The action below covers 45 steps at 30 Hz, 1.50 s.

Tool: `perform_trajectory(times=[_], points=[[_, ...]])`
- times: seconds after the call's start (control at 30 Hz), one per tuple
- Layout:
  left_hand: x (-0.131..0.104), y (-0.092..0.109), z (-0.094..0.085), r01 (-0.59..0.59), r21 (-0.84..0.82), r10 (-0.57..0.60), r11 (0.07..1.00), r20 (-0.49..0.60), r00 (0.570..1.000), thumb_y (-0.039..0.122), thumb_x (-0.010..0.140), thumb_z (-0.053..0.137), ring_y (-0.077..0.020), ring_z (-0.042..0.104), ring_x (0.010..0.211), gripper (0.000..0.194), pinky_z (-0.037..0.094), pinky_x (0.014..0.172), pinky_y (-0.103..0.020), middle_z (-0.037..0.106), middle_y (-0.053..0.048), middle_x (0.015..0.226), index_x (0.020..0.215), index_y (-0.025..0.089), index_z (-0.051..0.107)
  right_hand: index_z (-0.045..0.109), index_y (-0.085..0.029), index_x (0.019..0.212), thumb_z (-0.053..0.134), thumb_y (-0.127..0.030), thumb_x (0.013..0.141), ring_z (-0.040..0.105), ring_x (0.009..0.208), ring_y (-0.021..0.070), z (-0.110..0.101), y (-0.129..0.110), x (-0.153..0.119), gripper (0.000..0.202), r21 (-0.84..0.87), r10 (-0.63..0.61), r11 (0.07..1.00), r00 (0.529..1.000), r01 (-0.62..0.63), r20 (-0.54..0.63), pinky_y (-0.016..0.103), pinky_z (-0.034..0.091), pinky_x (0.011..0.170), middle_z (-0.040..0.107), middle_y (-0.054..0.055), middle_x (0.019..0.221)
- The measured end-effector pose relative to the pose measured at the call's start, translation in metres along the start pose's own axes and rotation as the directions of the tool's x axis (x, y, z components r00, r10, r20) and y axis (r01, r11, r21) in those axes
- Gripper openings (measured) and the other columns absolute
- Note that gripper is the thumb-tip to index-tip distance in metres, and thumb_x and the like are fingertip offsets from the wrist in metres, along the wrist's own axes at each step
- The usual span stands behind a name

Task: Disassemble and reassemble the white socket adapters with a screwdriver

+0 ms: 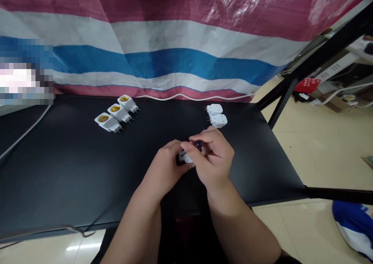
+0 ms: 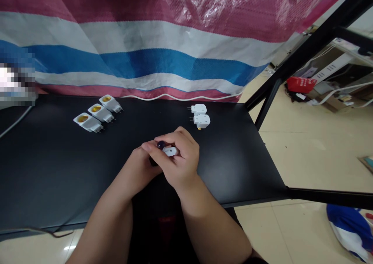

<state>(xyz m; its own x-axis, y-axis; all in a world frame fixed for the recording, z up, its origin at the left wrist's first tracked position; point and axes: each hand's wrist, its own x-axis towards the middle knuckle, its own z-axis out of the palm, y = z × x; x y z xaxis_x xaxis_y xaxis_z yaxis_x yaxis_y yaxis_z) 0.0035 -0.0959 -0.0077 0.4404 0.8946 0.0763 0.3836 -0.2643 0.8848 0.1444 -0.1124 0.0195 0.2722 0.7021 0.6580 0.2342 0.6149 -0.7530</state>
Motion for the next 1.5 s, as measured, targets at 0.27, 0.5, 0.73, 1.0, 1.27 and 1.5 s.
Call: perform_trajectory(times=[0.27,0.5,0.73,1.0,1.27,1.5], points=[[-0.001,0.003,0.0,-0.057,-0.004,0.057,0.998,0.019,0.998,0.004,0.08,0.079,-0.0187,0.069,0.092,0.033,0.052,0.08,-0.032,0.071,-0.001,0.104,0.107,0.023,0.073,0.068,-0.026,0.09,0.097,-0.019,0.076,0.064,0.062,0.0147,-0.001,0.002,-0.005,0.033,0.049,0.044,0.998,0.997,-0.04,-0.067,0.03,0.051,0.055,0.067,-0.004,0.075],[-0.003,0.006,-0.003,-0.108,0.011,0.108,0.994,0.012,0.994,0.009,0.082,0.081,-0.0183,0.067,0.089,0.029,0.051,0.075,-0.031,0.071,-0.002,0.104,0.107,0.023,0.074,0.071,-0.027,0.109,0.081,-0.02,0.096,0.077,0.082,0.0181,-0.008,0.001,-0.007,0.018,0.281,0.187,0.94,0.981,-0.194,0.053,0.036,0.064,0.077,0.078,0.0,0.094],[-0.002,0.013,-0.005,-0.113,-0.006,0.113,0.994,0.028,0.993,0.01,0.08,0.081,-0.017,0.064,0.082,0.019,0.048,0.072,-0.031,0.068,0.0,0.093,0.093,0.021,0.071,0.063,-0.027,0.114,0.058,-0.041,0.11,0.046,0.064,0.014,-0.005,-0.002,0.001,0.015,0.609,0.202,0.695,0.917,-0.381,0.343,0.032,0.047,0.064,0.051,-0.004,0.075],[-0.003,0.01,-0.003,-0.079,-0.02,0.079,0.997,0.018,0.997,0.014,0.08,0.082,-0.0194,0.068,0.087,0.019,0.053,0.074,-0.033,0.07,-0.002,0.098,0.089,0.02,0.067,0.069,-0.026,0.108,0.06,-0.036,0.108,0.06,0.082,0.0163,-0.006,0.004,0.004,0.013,0.587,0.116,0.741,0.922,-0.327,0.368,0.037,0.055,0.073,0.056,0.004,0.104],[-0.001,0.01,-0.004,-0.101,-0.011,0.101,0.995,0.039,0.994,0.012,0.083,0.079,-0.0201,0.069,0.09,0.016,0.055,0.078,-0.034,0.071,-0.004,0.102,0.093,0.021,0.071,0.053,-0.03,0.111,0.06,-0.046,0.108,0.038,0.057,0.0139,-0.005,0.004,0.002,0.017,0.622,0.113,0.696,0.91,-0.36,0.4,0.029,0.041,0.057,0.042,-0.008,0.067],[-0.002,0.009,-0.003,-0.063,0.012,0.062,0.998,0.043,0.997,0.014,0.081,0.082,-0.0215,0.07,0.093,0.018,0.056,0.081,-0.037,0.071,-0.004,0.104,0.093,0.02,0.07,0.062,-0.024,0.092,0.052,-0.044,0.112,0.055,0.072,0.0151,-0.006,0.005,0.006,0.03,0.526,0.143,0.773,0.904,-0.356,0.402,0.034,0.052,0.067,0.055,0.001,0.089]])
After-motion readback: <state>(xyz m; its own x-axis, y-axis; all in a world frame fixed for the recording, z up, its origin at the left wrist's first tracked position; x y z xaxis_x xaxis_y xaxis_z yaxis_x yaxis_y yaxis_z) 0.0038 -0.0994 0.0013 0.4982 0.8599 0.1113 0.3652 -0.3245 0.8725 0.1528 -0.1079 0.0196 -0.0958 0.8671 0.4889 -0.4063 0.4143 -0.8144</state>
